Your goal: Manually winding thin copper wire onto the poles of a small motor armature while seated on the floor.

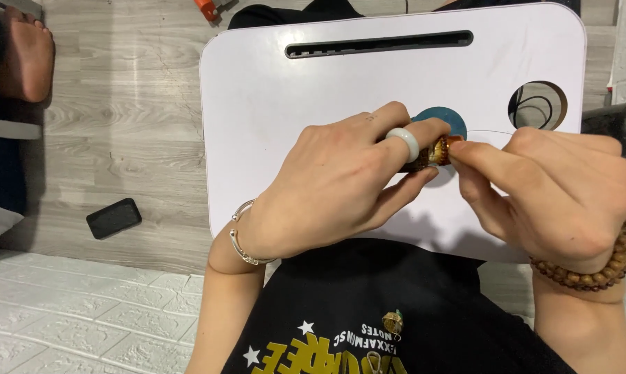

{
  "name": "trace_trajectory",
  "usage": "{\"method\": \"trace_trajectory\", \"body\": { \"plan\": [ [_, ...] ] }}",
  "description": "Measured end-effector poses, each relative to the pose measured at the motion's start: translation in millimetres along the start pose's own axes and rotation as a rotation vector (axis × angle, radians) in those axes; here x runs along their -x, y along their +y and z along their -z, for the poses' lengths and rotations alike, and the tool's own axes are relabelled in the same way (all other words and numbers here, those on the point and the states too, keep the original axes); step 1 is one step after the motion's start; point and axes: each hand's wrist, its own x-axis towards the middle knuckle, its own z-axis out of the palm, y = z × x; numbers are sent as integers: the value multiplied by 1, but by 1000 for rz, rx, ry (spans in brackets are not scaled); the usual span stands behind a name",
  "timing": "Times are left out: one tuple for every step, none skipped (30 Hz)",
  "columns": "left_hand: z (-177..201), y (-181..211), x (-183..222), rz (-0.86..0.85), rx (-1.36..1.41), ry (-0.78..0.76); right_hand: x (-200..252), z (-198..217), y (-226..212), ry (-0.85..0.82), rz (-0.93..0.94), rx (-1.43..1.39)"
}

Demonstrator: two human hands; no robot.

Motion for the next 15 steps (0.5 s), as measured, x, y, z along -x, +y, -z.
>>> {"method": "trace_trajectory", "body": {
  "plan": [
    [1, 0, 0, 1, 1, -1, 1, 0, 0, -1, -1, -1],
    [2, 1, 0, -3, 5, -16, 2, 0, 1, 5, -17, -17],
    [3, 1, 0, -7, 8, -31, 2, 0, 2, 11, -32, -32],
    [3, 1, 0, -7, 8, -31, 2, 0, 1, 11, -32, -32],
    [3, 1, -1, -20, 19, -33, 1, 0, 1, 11, -39, -38],
    [3, 1, -1, -32, 32, -35, 0, 0, 1, 11, -46, -44],
    [3, 1, 0, -33, 31, -35, -1, 1, 1, 11, -46, -44],
    [2, 1, 0, -49, 34, -37, -2, 1, 2, 5, -50, -74],
    [2, 1, 0, -65, 37, -39, -3, 2, 3, -2, -54, -105],
    [2, 2, 0, -67, 35, -38, -5, 3, 4, 1, -52, -104],
    [2, 2, 0, -79, 28, -20, -7, 4, 5, -4, -52, -122],
    [2, 3, 0, -92, 21, -4, -8, 4, 6, -7, -54, -141],
    [3, 4, 1, -94, 20, -5, -10, 5, 4, -5, -54, -139],
    [4, 6, 2, -103, 11, 17, -13, 7, 3, -20, -103, -177],
    [5, 7, 2, -111, 2, 38, -16, 8, 2, -36, -151, -214]
  ]
}}
